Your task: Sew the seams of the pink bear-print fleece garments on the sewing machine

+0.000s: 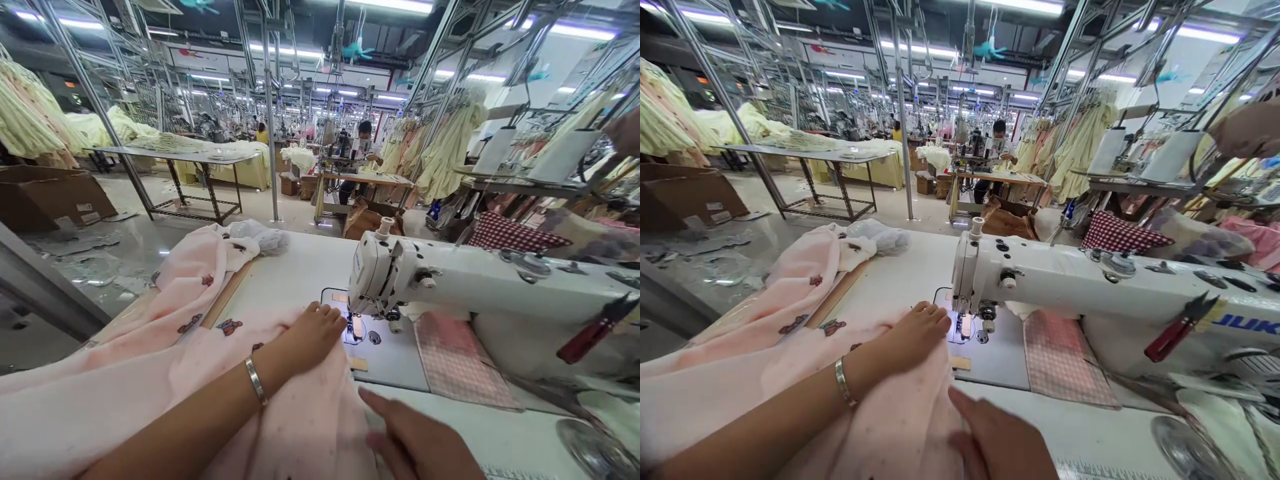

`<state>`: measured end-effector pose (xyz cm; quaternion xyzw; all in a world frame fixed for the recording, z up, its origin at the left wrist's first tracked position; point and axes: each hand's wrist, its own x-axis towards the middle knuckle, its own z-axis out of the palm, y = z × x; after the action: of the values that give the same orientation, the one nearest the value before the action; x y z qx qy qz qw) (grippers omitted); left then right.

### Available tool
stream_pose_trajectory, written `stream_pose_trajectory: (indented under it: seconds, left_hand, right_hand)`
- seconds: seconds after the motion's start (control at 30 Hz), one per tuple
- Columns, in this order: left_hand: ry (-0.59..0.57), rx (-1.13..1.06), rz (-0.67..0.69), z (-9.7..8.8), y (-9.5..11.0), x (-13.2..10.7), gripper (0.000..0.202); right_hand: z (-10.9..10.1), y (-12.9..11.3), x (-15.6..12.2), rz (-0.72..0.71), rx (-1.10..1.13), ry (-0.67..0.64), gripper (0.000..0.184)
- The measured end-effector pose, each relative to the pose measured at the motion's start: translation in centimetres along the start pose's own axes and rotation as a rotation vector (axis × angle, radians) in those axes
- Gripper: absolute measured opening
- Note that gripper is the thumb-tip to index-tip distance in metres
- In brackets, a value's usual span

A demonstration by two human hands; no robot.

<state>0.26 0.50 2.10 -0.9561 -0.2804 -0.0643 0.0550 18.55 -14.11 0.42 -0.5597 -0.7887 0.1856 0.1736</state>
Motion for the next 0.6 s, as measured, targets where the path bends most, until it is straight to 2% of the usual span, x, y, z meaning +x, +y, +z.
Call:
stream_pose_trajectory:
  seconds: [0.1,0.17,0.3,0.43,0.53,0.6]
  left_hand:
    - [-0.017,-0.040,-0.006,0.3,-0.3,-0.1,0.015]
    - [-0.032,-0.060,-0.032,0.6,-0.5,0.1,0.016]
    - [0.007,-0.063,-0.172,0.1,-0.4,0.7,0.011]
    - [0.091,-0.053,-0.312,-0.7,2.0,-0.6,0.017]
    - [0.033,-0.132,-0.241,0.5,4.1,-3.1,0.022]
    - [0.021,-0.183,-0.160,1.6,5.1,-4.7,0.033]
  right_hand:
    - [-0.1,-0.2,3.2,-0.103,-0.231,0.035,0.038]
    - [0.3,-0.2,4.3,-0.111,-0.292,0.036,0.032]
    - [1.3,0.5,4.5,-0.126,-0.290,0.039,0.028]
    - [1.7,1.1,3.9,-0.141,-0.280,0.038,0.029]
    - [0.8,1.0,3.6,-0.158,-0.261,0.008,0.032]
    - [-0.4,1.1,3.8,-0.199,-0.224,-0.080,0.029]
